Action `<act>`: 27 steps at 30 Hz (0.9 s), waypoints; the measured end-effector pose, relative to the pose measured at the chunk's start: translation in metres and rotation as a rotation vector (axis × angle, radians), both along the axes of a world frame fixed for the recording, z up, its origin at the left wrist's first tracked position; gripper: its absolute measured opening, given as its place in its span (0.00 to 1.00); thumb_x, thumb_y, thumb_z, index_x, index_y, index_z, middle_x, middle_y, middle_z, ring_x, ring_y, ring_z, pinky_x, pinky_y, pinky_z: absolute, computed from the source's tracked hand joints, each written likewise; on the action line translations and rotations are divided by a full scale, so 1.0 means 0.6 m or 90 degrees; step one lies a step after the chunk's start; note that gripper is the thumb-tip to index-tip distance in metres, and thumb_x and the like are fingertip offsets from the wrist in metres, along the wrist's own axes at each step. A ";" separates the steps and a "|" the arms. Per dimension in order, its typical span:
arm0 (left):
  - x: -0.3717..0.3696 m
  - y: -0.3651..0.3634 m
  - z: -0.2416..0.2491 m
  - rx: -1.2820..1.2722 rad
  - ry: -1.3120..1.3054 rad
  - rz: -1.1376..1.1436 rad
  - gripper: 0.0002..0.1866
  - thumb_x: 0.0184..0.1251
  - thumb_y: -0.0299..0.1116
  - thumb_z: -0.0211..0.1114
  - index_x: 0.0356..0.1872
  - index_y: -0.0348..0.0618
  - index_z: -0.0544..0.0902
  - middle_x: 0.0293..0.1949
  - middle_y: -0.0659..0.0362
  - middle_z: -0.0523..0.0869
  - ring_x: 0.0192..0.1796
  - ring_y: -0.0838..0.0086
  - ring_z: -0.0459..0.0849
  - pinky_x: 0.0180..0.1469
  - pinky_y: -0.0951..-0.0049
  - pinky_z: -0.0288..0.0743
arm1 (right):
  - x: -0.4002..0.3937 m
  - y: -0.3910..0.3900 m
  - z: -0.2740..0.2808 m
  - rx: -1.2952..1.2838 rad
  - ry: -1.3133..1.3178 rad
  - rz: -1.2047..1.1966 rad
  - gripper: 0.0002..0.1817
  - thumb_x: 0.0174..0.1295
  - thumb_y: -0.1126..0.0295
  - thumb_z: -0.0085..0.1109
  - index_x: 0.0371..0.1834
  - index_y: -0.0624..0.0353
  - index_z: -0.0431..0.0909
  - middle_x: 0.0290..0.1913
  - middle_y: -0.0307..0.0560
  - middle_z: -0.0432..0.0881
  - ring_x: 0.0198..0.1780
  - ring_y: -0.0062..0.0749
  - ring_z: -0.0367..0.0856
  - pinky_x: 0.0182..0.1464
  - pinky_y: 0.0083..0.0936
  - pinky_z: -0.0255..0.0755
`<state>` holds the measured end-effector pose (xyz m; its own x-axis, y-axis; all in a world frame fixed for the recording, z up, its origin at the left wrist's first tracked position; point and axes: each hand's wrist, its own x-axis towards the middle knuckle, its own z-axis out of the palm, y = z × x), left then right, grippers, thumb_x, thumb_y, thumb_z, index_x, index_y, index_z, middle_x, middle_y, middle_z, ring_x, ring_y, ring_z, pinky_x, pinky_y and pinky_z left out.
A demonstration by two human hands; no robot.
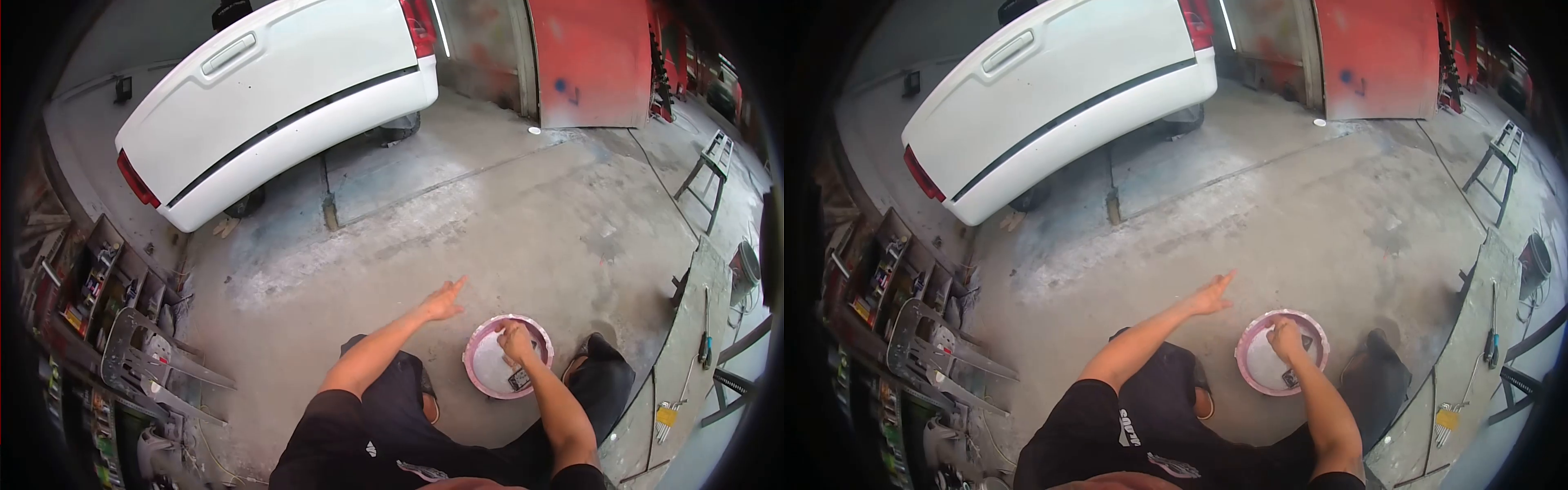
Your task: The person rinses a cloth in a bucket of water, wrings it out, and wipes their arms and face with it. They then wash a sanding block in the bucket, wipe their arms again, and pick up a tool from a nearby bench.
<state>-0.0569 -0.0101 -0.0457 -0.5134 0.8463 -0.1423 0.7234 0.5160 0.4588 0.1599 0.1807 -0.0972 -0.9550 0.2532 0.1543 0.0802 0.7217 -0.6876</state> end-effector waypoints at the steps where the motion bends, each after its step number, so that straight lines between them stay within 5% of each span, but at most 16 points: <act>1: -0.020 0.001 0.028 0.002 0.037 0.026 0.51 0.65 0.42 0.69 0.81 0.55 0.42 0.70 0.33 0.64 0.69 0.41 0.71 0.69 0.52 0.70 | -0.013 0.002 0.047 -0.016 -0.008 0.007 0.12 0.53 0.72 0.63 0.42 0.58 0.83 0.38 0.60 0.86 0.44 0.54 0.85 0.49 0.43 0.79; 5: -0.093 -0.012 0.103 0.045 0.124 0.075 0.46 0.67 0.40 0.67 0.80 0.54 0.49 0.70 0.35 0.65 0.67 0.42 0.74 0.67 0.52 0.72 | -0.032 -0.007 0.184 -0.008 -0.032 0.095 0.15 0.54 0.71 0.61 0.46 0.58 0.83 0.37 0.60 0.86 0.42 0.54 0.86 0.48 0.41 0.80; 8: -0.122 -0.034 0.129 0.011 0.180 0.127 0.43 0.68 0.39 0.66 0.80 0.53 0.52 0.68 0.36 0.68 0.67 0.43 0.74 0.67 0.52 0.72 | -0.017 -0.001 0.179 0.139 -0.041 0.183 0.20 0.53 0.72 0.60 0.52 0.59 0.82 0.42 0.61 0.86 0.46 0.53 0.85 0.53 0.41 0.78; 10: -0.155 -0.055 0.095 0.078 0.153 0.173 0.42 0.66 0.40 0.68 0.79 0.52 0.56 0.70 0.36 0.68 0.69 0.44 0.73 0.69 0.52 0.70 | 0.007 0.028 0.111 0.294 -0.067 0.224 0.22 0.54 0.67 0.64 0.55 0.57 0.80 0.55 0.62 0.82 0.55 0.56 0.80 0.60 0.43 0.74; 12: -0.184 -0.103 -0.023 0.036 0.121 0.237 0.42 0.65 0.42 0.69 0.78 0.50 0.58 0.70 0.37 0.68 0.70 0.46 0.72 0.70 0.52 0.69 | 0.039 0.017 0.052 0.454 -0.395 0.136 0.23 0.56 0.62 0.67 0.56 0.56 0.80 0.61 0.60 0.78 0.59 0.59 0.77 0.63 0.45 0.72; 14: -0.195 -0.136 -0.061 0.020 0.042 0.280 0.43 0.63 0.45 0.71 0.76 0.46 0.61 0.71 0.38 0.69 0.70 0.48 0.72 0.71 0.55 0.67 | 0.017 0.034 -0.033 0.225 -0.235 0.286 0.25 0.55 0.65 0.68 0.59 0.52 0.79 0.56 0.56 0.81 0.59 0.56 0.77 0.60 0.47 0.72; 15: -0.197 -0.150 -0.065 0.048 -0.003 0.293 0.44 0.61 0.46 0.72 0.76 0.43 0.62 0.71 0.39 0.70 0.71 0.49 0.72 0.72 0.56 0.66 | -0.001 0.023 -0.021 0.236 -0.232 0.319 0.25 0.55 0.65 0.68 0.59 0.52 0.79 0.56 0.56 0.81 0.59 0.56 0.77 0.60 0.47 0.72; 17: -0.213 -0.167 -0.060 0.081 0.033 0.318 0.43 0.61 0.46 0.72 0.74 0.39 0.64 0.68 0.40 0.74 0.71 0.50 0.72 0.72 0.58 0.67 | -0.008 -0.005 0.040 0.136 -0.070 0.253 0.19 0.55 0.69 0.65 0.52 0.56 0.81 0.47 0.57 0.83 0.51 0.55 0.81 0.55 0.45 0.74; 21: -0.205 -0.170 -0.056 0.157 -0.024 0.386 0.39 0.61 0.46 0.71 0.71 0.39 0.70 0.67 0.41 0.75 0.69 0.50 0.74 0.71 0.58 0.68 | -0.029 -0.044 0.164 -0.051 -0.008 0.087 0.13 0.53 0.76 0.59 0.43 0.62 0.81 0.29 0.57 0.80 0.35 0.51 0.82 0.41 0.42 0.75; 22: -0.195 -0.165 -0.048 0.091 -0.052 0.359 0.36 0.62 0.46 0.71 0.69 0.39 0.73 0.67 0.42 0.76 0.68 0.51 0.75 0.70 0.58 0.69 | -0.036 -0.046 0.174 -0.047 -0.013 0.102 0.13 0.53 0.76 0.59 0.43 0.62 0.81 0.29 0.57 0.80 0.35 0.51 0.82 0.41 0.42 0.75; 24: -0.185 -0.163 -0.045 0.027 -0.086 0.334 0.34 0.62 0.46 0.70 0.66 0.40 0.76 0.66 0.43 0.77 0.68 0.51 0.76 0.69 0.58 0.70 | -0.041 -0.047 0.181 -0.082 0.032 0.086 0.11 0.53 0.80 0.55 0.40 0.66 0.81 0.23 0.50 0.76 0.25 0.36 0.74 0.32 0.32 0.70; 26: -0.185 -0.156 -0.054 -0.033 -0.089 0.291 0.31 0.63 0.47 0.69 0.65 0.41 0.78 0.65 0.45 0.79 0.66 0.52 0.77 0.67 0.58 0.72 | -0.035 -0.017 0.118 -0.067 -0.031 0.093 0.15 0.53 0.78 0.58 0.45 0.65 0.82 0.29 0.53 0.80 0.33 0.39 0.80 0.38 0.36 0.75; 27: -0.181 -0.153 -0.059 -0.033 -0.091 0.290 0.31 0.63 0.47 0.69 0.65 0.41 0.78 0.65 0.45 0.79 0.66 0.52 0.77 0.67 0.58 0.72 | -0.022 0.001 0.037 0.156 0.001 0.122 0.17 0.53 0.76 0.60 0.48 0.63 0.81 0.35 0.56 0.82 0.39 0.43 0.82 0.44 0.38 0.76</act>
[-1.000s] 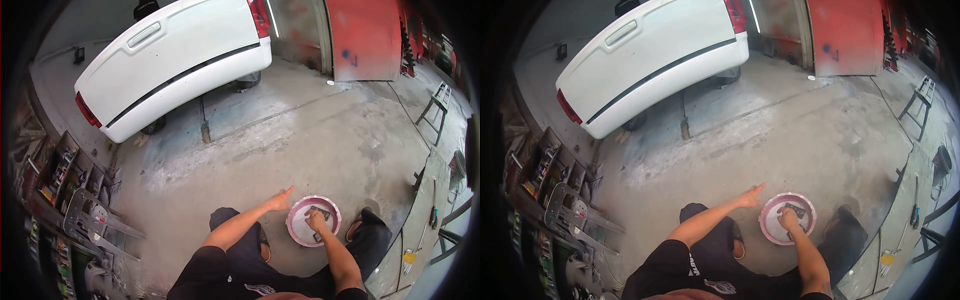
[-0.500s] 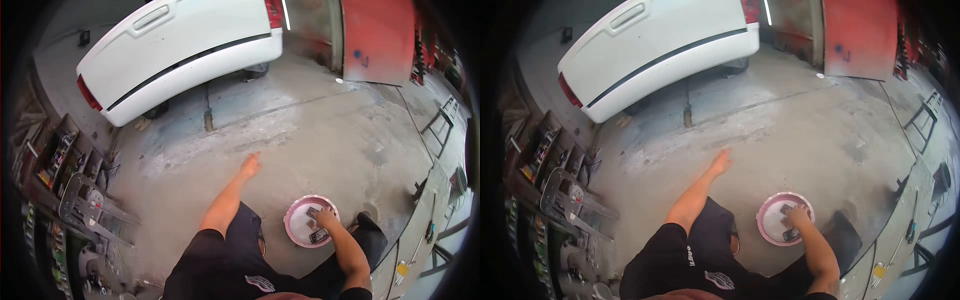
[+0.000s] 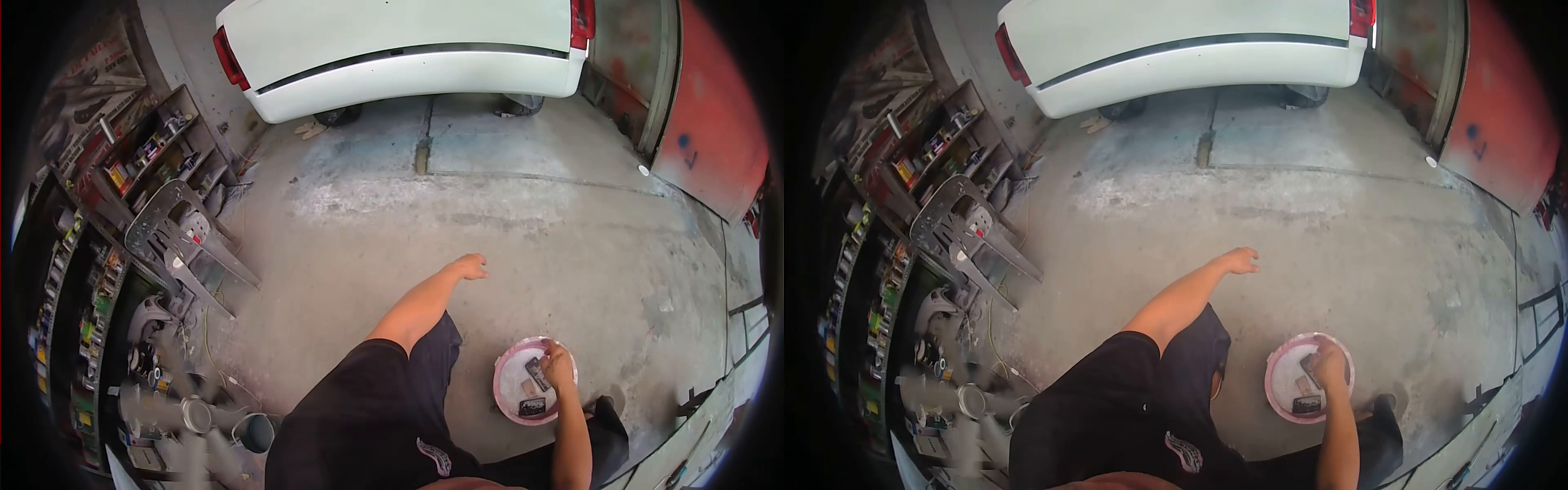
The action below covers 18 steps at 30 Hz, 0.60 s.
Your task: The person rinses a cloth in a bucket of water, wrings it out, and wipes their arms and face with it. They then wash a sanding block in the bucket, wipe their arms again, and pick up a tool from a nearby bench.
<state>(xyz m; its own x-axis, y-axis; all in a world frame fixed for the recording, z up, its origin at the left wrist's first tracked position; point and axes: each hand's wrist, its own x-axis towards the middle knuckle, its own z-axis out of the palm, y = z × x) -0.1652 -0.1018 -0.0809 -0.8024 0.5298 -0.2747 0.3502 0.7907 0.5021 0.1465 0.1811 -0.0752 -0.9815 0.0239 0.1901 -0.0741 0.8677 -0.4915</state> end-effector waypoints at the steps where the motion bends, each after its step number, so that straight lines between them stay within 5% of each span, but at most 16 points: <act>1: 0.002 0.002 -0.002 -0.032 0.016 -0.016 0.31 0.64 0.46 0.69 0.65 0.41 0.78 0.64 0.45 0.80 0.66 0.52 0.78 0.67 0.58 0.72 | 0.003 0.024 -0.077 0.219 0.052 0.033 0.20 0.53 0.74 0.62 0.52 0.62 0.81 0.41 0.60 0.83 0.46 0.47 0.83 0.51 0.40 0.77; 2: 0.000 0.004 0.001 -0.066 0.035 -0.032 0.31 0.64 0.46 0.69 0.65 0.42 0.78 0.64 0.46 0.80 0.66 0.53 0.78 0.67 0.58 0.72 | 0.029 0.003 -0.033 0.220 -0.253 -0.017 0.25 0.53 0.70 0.66 0.57 0.60 0.79 0.53 0.64 0.81 0.59 0.55 0.79 0.62 0.44 0.73; 3: -0.005 0.005 0.007 -0.070 0.038 -0.033 0.31 0.64 0.46 0.69 0.65 0.42 0.78 0.64 0.46 0.80 0.66 0.53 0.78 0.67 0.58 0.72 | 0.013 0.007 -0.044 0.216 -0.250 -0.018 0.25 0.53 0.70 0.66 0.57 0.60 0.79 0.53 0.64 0.81 0.59 0.55 0.79 0.62 0.44 0.73; 5: 0.005 0.008 -0.001 -0.056 0.030 -0.040 0.30 0.64 0.47 0.69 0.64 0.42 0.79 0.63 0.47 0.81 0.66 0.53 0.78 0.67 0.58 0.72 | -0.007 0.026 -0.073 -0.044 -0.213 0.128 0.28 0.52 0.69 0.69 0.59 0.60 0.79 0.54 0.64 0.81 0.60 0.58 0.79 0.63 0.45 0.73; 6: 0.007 0.008 -0.003 -0.053 0.024 -0.033 0.30 0.64 0.47 0.69 0.64 0.42 0.79 0.63 0.47 0.81 0.66 0.53 0.78 0.67 0.58 0.72 | -0.012 0.009 -0.033 -0.038 -0.085 0.130 0.30 0.52 0.70 0.72 0.61 0.62 0.78 0.54 0.61 0.83 0.59 0.53 0.80 0.59 0.45 0.76; 10: 0.007 0.010 0.015 -0.072 0.007 -0.020 0.30 0.64 0.46 0.69 0.64 0.41 0.79 0.63 0.47 0.81 0.66 0.54 0.78 0.67 0.59 0.73 | -0.026 -0.030 0.136 -0.263 -0.124 0.079 0.29 0.55 0.72 0.69 0.63 0.60 0.78 0.55 0.63 0.82 0.54 0.51 0.84 0.55 0.40 0.78; 12: 0.012 0.008 0.021 -0.079 -0.001 -0.006 0.30 0.64 0.46 0.69 0.64 0.41 0.79 0.62 0.47 0.82 0.66 0.55 0.79 0.67 0.59 0.73 | -0.028 -0.037 0.178 -0.580 -0.197 0.063 0.26 0.57 0.71 0.68 0.62 0.60 0.78 0.53 0.61 0.83 0.52 0.50 0.84 0.55 0.39 0.77; 15: 0.017 0.015 0.008 -0.067 0.010 -0.012 0.29 0.64 0.46 0.68 0.62 0.39 0.80 0.61 0.47 0.83 0.65 0.54 0.79 0.66 0.59 0.74 | -0.037 0.006 0.080 -0.475 -0.295 -0.043 0.26 0.59 0.68 0.67 0.62 0.62 0.77 0.52 0.61 0.85 0.53 0.52 0.84 0.57 0.39 0.77; 16: 0.014 0.017 -0.001 -0.056 0.037 -0.025 0.26 0.65 0.46 0.68 0.58 0.39 0.83 0.58 0.46 0.84 0.62 0.54 0.81 0.64 0.59 0.75 | -0.019 0.036 -0.021 -0.005 -0.124 0.053 0.26 0.58 0.65 0.68 0.60 0.63 0.79 0.49 0.62 0.86 0.52 0.55 0.84 0.57 0.40 0.76; 18: 0.002 0.020 0.002 -0.048 0.066 -0.035 0.24 0.65 0.46 0.68 0.53 0.38 0.85 0.55 0.45 0.86 0.60 0.53 0.83 0.61 0.58 0.77 | 0.006 0.019 -0.015 0.005 -0.203 0.121 0.24 0.57 0.65 0.69 0.57 0.62 0.80 0.47 0.63 0.86 0.52 0.56 0.84 0.57 0.41 0.76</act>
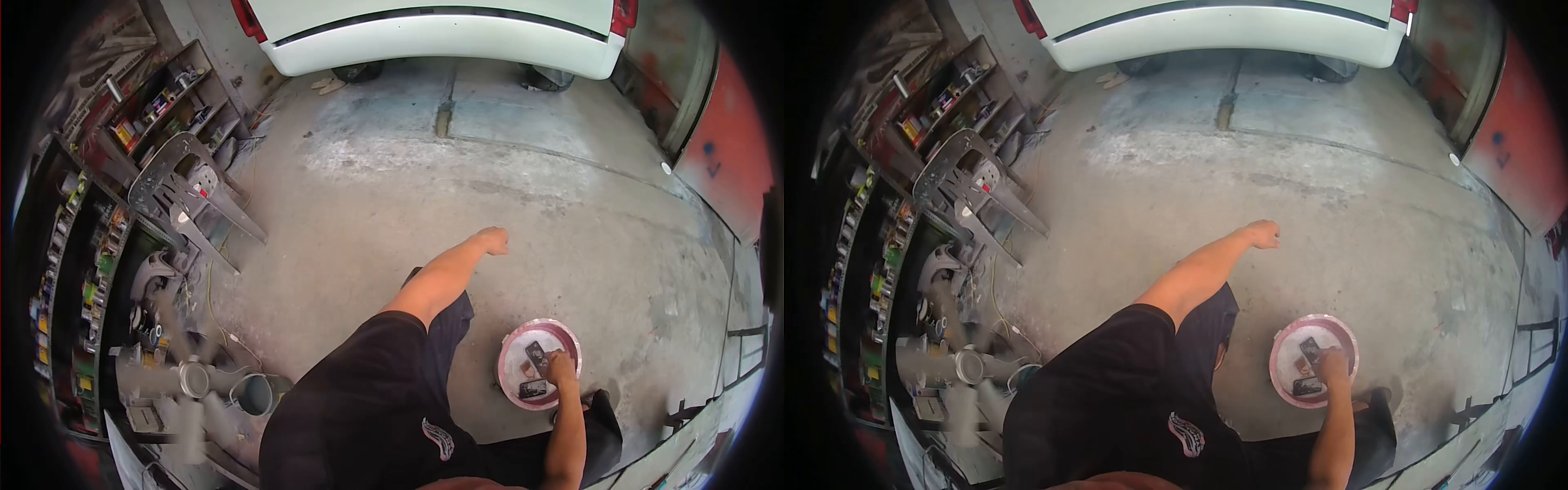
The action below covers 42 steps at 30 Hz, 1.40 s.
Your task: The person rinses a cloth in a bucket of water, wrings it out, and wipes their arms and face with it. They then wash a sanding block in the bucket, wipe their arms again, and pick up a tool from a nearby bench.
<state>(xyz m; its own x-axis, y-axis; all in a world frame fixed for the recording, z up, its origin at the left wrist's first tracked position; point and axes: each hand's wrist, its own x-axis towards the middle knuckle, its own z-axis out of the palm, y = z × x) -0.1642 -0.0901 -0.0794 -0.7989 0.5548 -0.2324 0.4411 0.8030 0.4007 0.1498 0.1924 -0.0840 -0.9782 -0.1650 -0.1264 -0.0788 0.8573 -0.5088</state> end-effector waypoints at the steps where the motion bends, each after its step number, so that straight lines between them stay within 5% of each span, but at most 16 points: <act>1: 0.003 0.002 0.010 -0.001 -0.026 0.008 0.23 0.65 0.47 0.68 0.48 0.35 0.86 0.51 0.43 0.87 0.57 0.52 0.85 0.58 0.58 0.78 | 0.010 -0.013 0.003 0.005 -0.083 0.065 0.23 0.56 0.65 0.70 0.55 0.61 0.82 0.46 0.64 0.86 0.53 0.57 0.83 0.57 0.42 0.75; 7: 0.014 0.016 0.048 0.009 -0.013 0.064 0.15 0.58 0.33 0.65 0.37 0.28 0.87 0.41 0.37 0.88 0.47 0.48 0.88 0.53 0.55 0.81 | -0.032 -0.061 0.149 -0.344 0.043 -0.175 0.07 0.61 0.75 0.60 0.41 0.65 0.82 0.27 0.40 0.81 0.29 0.20 0.77 0.35 0.19 0.73; 9: -0.044 0.030 -0.044 0.015 0.075 0.037 0.15 0.52 0.31 0.65 0.37 0.29 0.88 0.40 0.36 0.88 0.44 0.47 0.89 0.51 0.55 0.82 | -0.034 -0.053 0.178 -0.474 0.044 -0.212 0.11 0.59 0.75 0.56 0.42 0.65 0.83 0.32 0.40 0.84 0.33 0.21 0.80 0.37 0.20 0.73; 11: -0.085 0.030 -0.088 -0.080 0.207 -0.320 0.16 0.51 0.36 0.71 0.35 0.31 0.88 0.35 0.40 0.88 0.37 0.52 0.89 0.48 0.56 0.82 | -0.037 -0.029 0.166 -0.464 0.038 -0.248 0.18 0.60 0.69 0.58 0.51 0.63 0.84 0.34 0.45 0.86 0.41 0.27 0.84 0.47 0.23 0.76; 12: -0.026 0.019 -0.022 0.174 -0.013 -0.083 0.29 0.51 0.44 0.76 0.51 0.33 0.85 0.35 0.42 0.89 0.39 0.54 0.89 0.50 0.56 0.81 | -0.035 0.003 0.109 -0.566 -0.019 -0.230 0.25 0.64 0.62 0.58 0.63 0.60 0.78 0.49 0.54 0.85 0.57 0.36 0.81 0.60 0.35 0.73; 13: -0.024 0.015 -0.041 0.205 0.016 -0.121 0.49 0.51 0.53 0.78 0.72 0.37 0.69 0.54 0.40 0.85 0.57 0.54 0.85 0.63 0.58 0.75 | -0.026 0.012 0.079 -0.671 -0.150 -0.330 0.34 0.70 0.52 0.55 0.74 0.60 0.66 0.66 0.60 0.75 0.70 0.45 0.69 0.70 0.47 0.63; 14: -0.006 0.024 -0.008 0.025 -0.072 -0.121 0.58 0.56 0.61 0.73 0.79 0.38 0.52 0.75 0.40 0.63 0.76 0.50 0.64 0.76 0.59 0.59 | -0.029 0.035 0.033 -0.824 -0.222 -0.384 0.39 0.73 0.46 0.50 0.78 0.61 0.57 0.74 0.62 0.63 0.75 0.50 0.61 0.71 0.55 0.59; 19: 0.015 0.035 0.008 -0.015 -0.164 -0.111 0.46 0.65 0.60 0.66 0.77 0.44 0.61 0.70 0.41 0.73 0.69 0.55 0.75 0.69 0.60 0.68 | -0.027 0.045 0.070 -1.109 -0.159 -0.294 0.40 0.76 0.40 0.38 0.78 0.63 0.56 0.69 0.63 0.70 0.68 0.48 0.73 0.67 0.42 0.70; 22: -0.014 0.015 -0.017 0.070 -0.131 -0.172 0.40 0.68 0.57 0.65 0.72 0.39 0.70 0.65 0.40 0.78 0.68 0.55 0.77 0.69 0.61 0.68 | -0.024 0.037 0.090 -0.984 -0.135 -0.281 0.32 0.75 0.47 0.49 0.72 0.62 0.67 0.63 0.59 0.78 0.62 0.46 0.79 0.65 0.44 0.73; 24: -0.028 0.021 -0.030 0.111 -0.084 -0.192 0.33 0.70 0.56 0.63 0.62 0.36 0.80 0.51 0.46 0.88 0.53 0.63 0.85 0.55 0.64 0.76 | -0.011 0.041 0.086 -0.904 -0.132 -0.234 0.27 0.72 0.53 0.56 0.68 0.58 0.73 0.56 0.54 0.83 0.58 0.39 0.82 0.62 0.40 0.76; 25: -0.008 0.032 -0.004 0.088 -0.113 -0.122 0.30 0.70 0.57 0.63 0.47 0.34 0.88 0.37 0.52 0.89 0.38 0.70 0.84 0.41 0.67 0.77 | -0.013 0.036 0.076 -0.737 -0.124 -0.315 0.25 0.71 0.53 0.57 0.64 0.56 0.77 0.53 0.53 0.85 0.55 0.41 0.85 0.59 0.41 0.77; 26: 0.002 0.040 0.009 0.094 -0.133 -0.052 0.29 0.69 0.58 0.64 0.35 0.34 0.88 0.27 0.58 0.85 0.28 0.75 0.80 0.31 0.70 0.74 | -0.002 0.028 0.062 -0.271 0.007 -0.295 0.25 0.68 0.51 0.60 0.60 0.55 0.80 0.54 0.53 0.85 0.53 0.47 0.85 0.58 0.43 0.77; 28: -0.004 0.039 0.013 0.114 -0.112 -0.060 0.26 0.67 0.54 0.67 0.31 0.35 0.87 0.23 0.60 0.82 0.26 0.78 0.79 0.27 0.73 0.74 | 0.010 0.010 0.047 0.225 -0.077 -0.177 0.26 0.61 0.53 0.66 0.59 0.55 0.81 0.53 0.60 0.85 0.56 0.54 0.83 0.58 0.41 0.75; 32: -0.059 0.027 -0.034 0.148 -0.132 -0.018 0.22 0.64 0.46 0.71 0.48 0.36 0.87 0.32 0.56 0.86 0.30 0.73 0.82 0.32 0.70 0.77 | 0.019 -0.004 0.039 -0.182 -0.020 -0.179 0.24 0.60 0.59 0.66 0.58 0.55 0.82 0.52 0.60 0.85 0.54 0.53 0.83 0.57 0.41 0.76; 35: -0.010 0.032 0.009 0.135 -0.012 -0.078 0.43 0.59 0.38 0.75 0.75 0.51 0.65 0.60 0.45 0.80 0.50 0.64 0.82 0.43 0.66 0.80 | -0.008 0.026 0.000 -0.150 0.017 -0.263 0.18 0.56 0.65 0.65 0.50 0.56 0.84 0.46 0.58 0.87 0.48 0.52 0.85 0.52 0.42 0.78; 42: 0.076 0.100 0.061 0.175 0.045 -0.160 0.32 0.63 0.37 0.72 0.69 0.46 0.74 0.56 0.44 0.82 0.45 0.65 0.86 0.51 0.66 0.80 | 0.055 0.038 -0.158 0.111 -0.189 -0.225 0.12 0.56 0.68 0.63 0.40 0.65 0.84 0.42 0.62 0.87 0.47 0.53 0.87 0.49 0.43 0.81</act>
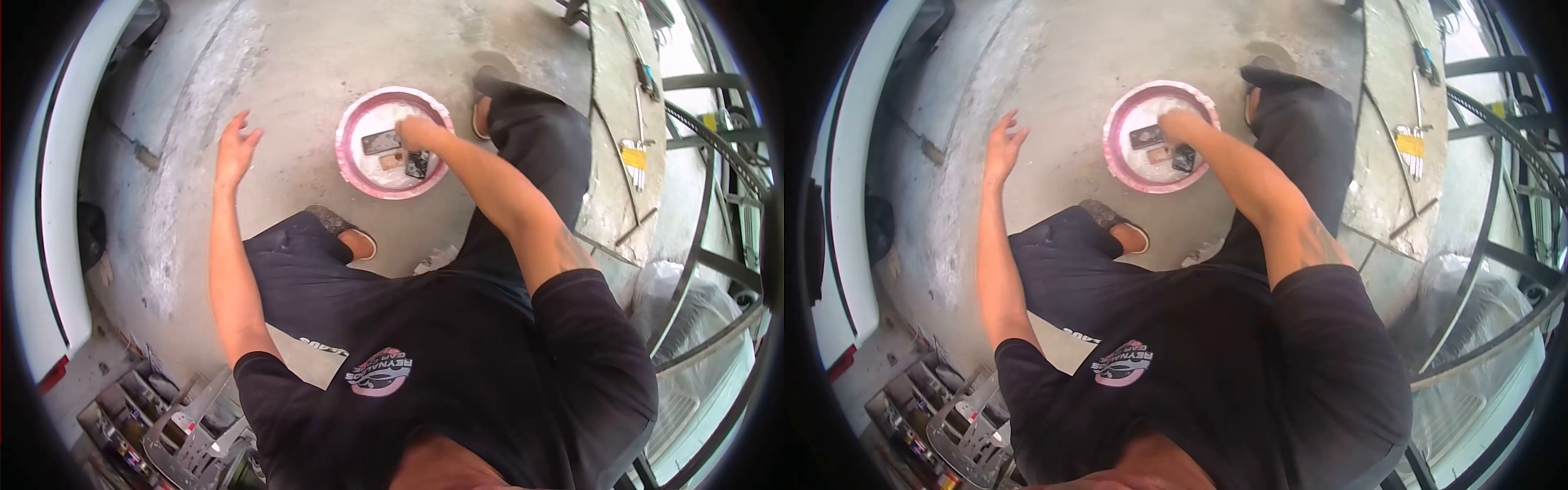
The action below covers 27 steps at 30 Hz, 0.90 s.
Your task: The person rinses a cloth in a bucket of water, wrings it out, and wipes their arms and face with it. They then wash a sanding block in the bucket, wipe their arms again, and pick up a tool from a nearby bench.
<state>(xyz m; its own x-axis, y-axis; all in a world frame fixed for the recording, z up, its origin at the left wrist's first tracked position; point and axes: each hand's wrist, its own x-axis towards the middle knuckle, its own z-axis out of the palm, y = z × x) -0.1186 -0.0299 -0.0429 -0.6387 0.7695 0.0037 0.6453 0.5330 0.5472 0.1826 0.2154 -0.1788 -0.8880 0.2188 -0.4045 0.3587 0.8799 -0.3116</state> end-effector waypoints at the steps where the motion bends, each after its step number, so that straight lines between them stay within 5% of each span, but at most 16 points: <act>1: 0.020 0.010 0.010 0.021 0.002 -0.023 0.30 0.64 0.36 0.71 0.68 0.45 0.76 0.56 0.45 0.82 0.45 0.66 0.85 0.50 0.66 0.80 | 0.010 -0.029 0.023 -0.054 -0.021 -0.022 0.12 0.57 0.67 0.62 0.39 0.64 0.84 0.42 0.62 0.87 0.46 0.52 0.88 0.48 0.43 0.81; 3: 0.053 0.020 0.023 0.054 -0.030 -0.060 0.26 0.65 0.36 0.71 0.64 0.43 0.79 0.56 0.48 0.83 0.45 0.67 0.84 0.50 0.66 0.80 | 0.023 -0.066 -0.022 -0.068 0.043 -0.052 0.12 0.58 0.68 0.59 0.40 0.64 0.83 0.42 0.61 0.87 0.45 0.49 0.88 0.45 0.42 0.82; 4: 0.072 0.029 0.024 0.044 -0.026 -0.061 0.25 0.64 0.35 0.71 0.61 0.42 0.80 0.56 0.50 0.83 0.44 0.67 0.83 0.50 0.66 0.80 | 0.018 -0.079 -0.032 -0.044 -0.077 -0.019 0.15 0.58 0.69 0.59 0.48 0.58 0.83 0.45 0.56 0.87 0.47 0.47 0.88 0.48 0.42 0.81; 6: 0.124 0.040 0.043 0.069 -0.002 -0.130 0.24 0.64 0.37 0.71 0.59 0.42 0.81 0.56 0.52 0.83 0.47 0.67 0.82 0.50 0.66 0.79 | 0.036 -0.085 -0.126 -0.073 0.089 0.019 0.22 0.59 0.69 0.58 0.57 0.34 0.82 0.48 0.46 0.87 0.52 0.46 0.85 0.56 0.41 0.77; 7: 0.150 0.045 0.051 0.084 -0.015 -0.163 0.24 0.64 0.38 0.71 0.59 0.41 0.80 0.55 0.50 0.82 0.49 0.62 0.82 0.54 0.62 0.78 | 0.051 -0.090 -0.118 -0.036 0.158 0.012 0.18 0.60 0.67 0.56 0.54 0.43 0.83 0.45 0.49 0.87 0.49 0.49 0.85 0.53 0.43 0.78; 9: 0.201 0.055 0.069 0.107 -0.016 -0.257 0.22 0.67 0.37 0.68 0.59 0.39 0.80 0.53 0.46 0.81 0.57 0.52 0.80 0.62 0.58 0.73 | 0.034 -0.051 -0.311 0.021 0.258 0.078 0.13 0.54 0.63 0.58 0.38 0.58 0.85 0.40 0.56 0.86 0.40 0.49 0.85 0.47 0.46 0.77; 10: 0.221 0.061 0.076 0.091 -0.080 -0.280 0.23 0.68 0.37 0.68 0.60 0.38 0.79 0.53 0.46 0.80 0.58 0.53 0.79 0.64 0.58 0.72 | 0.039 -0.048 -0.230 -0.043 0.215 0.002 0.13 0.54 0.64 0.58 0.34 0.59 0.87 0.41 0.58 0.86 0.43 0.53 0.85 0.50 0.46 0.77; 12: 0.251 0.064 0.059 0.096 -0.164 -0.277 0.24 0.69 0.36 0.67 0.63 0.38 0.77 0.56 0.46 0.78 0.60 0.53 0.78 0.65 0.60 0.71 | 0.028 -0.040 -0.217 -0.091 0.009 -0.194 0.16 0.58 0.62 0.56 0.37 0.65 0.86 0.47 0.66 0.85 0.49 0.60 0.85 0.52 0.47 0.77; 16: 0.259 0.055 0.034 -0.002 -0.210 -0.242 0.25 0.69 0.35 0.66 0.65 0.39 0.76 0.60 0.47 0.76 0.62 0.54 0.77 0.65 0.58 0.71 | 0.021 -0.023 -0.295 -0.077 -0.132 -0.128 0.19 0.57 0.63 0.55 0.41 0.66 0.87 0.51 0.63 0.85 0.55 0.55 0.84 0.60 0.42 0.75; 17: 0.259 0.053 0.033 -0.061 -0.195 -0.218 0.25 0.69 0.35 0.66 0.65 0.39 0.75 0.60 0.47 0.77 0.63 0.53 0.76 0.65 0.57 0.71 | 0.022 -0.020 -0.347 -0.066 -0.146 -0.080 0.18 0.57 0.63 0.54 0.41 0.65 0.88 0.51 0.62 0.85 0.56 0.54 0.83 0.61 0.41 0.75; 20: 0.251 0.065 0.013 -0.110 -0.186 -0.215 0.25 0.69 0.35 0.66 0.65 0.39 0.75 0.61 0.46 0.77 0.64 0.52 0.76 0.66 0.56 0.70 | 0.041 0.022 -0.722 0.050 -0.064 -0.004 0.18 0.55 0.63 0.54 0.40 0.62 0.89 0.50 0.62 0.86 0.57 0.53 0.83 0.62 0.42 0.74; 23: 0.266 0.072 0.015 -0.100 -0.148 -0.254 0.26 0.68 0.36 0.66 0.65 0.38 0.75 0.63 0.45 0.77 0.64 0.50 0.76 0.67 0.57 0.70 | -0.018 -0.043 -0.376 -0.025 -0.111 -0.012 0.19 0.54 0.63 0.56 0.44 0.60 0.88 0.48 0.59 0.87 0.53 0.51 0.85 0.61 0.40 0.74; 25: 0.260 0.073 -0.001 -0.072 -0.103 -0.280 0.26 0.68 0.37 0.66 0.64 0.38 0.76 0.61 0.44 0.79 0.63 0.51 0.78 0.66 0.58 0.71 | -0.020 -0.053 -0.363 -0.163 0.215 -0.125 0.16 0.56 0.61 0.59 0.34 0.64 0.86 0.40 0.64 0.86 0.45 0.58 0.84 0.52 0.47 0.75; 27: 0.255 0.083 0.006 -0.070 -0.100 -0.292 0.26 0.67 0.36 0.67 0.63 0.37 0.76 0.57 0.44 0.82 0.61 0.51 0.79 0.66 0.58 0.72 | -0.024 -0.059 -0.269 -0.172 0.279 -0.186 0.14 0.52 0.63 0.63 0.32 0.65 0.79 0.33 0.66 0.83 0.40 0.61 0.84 0.44 0.47 0.77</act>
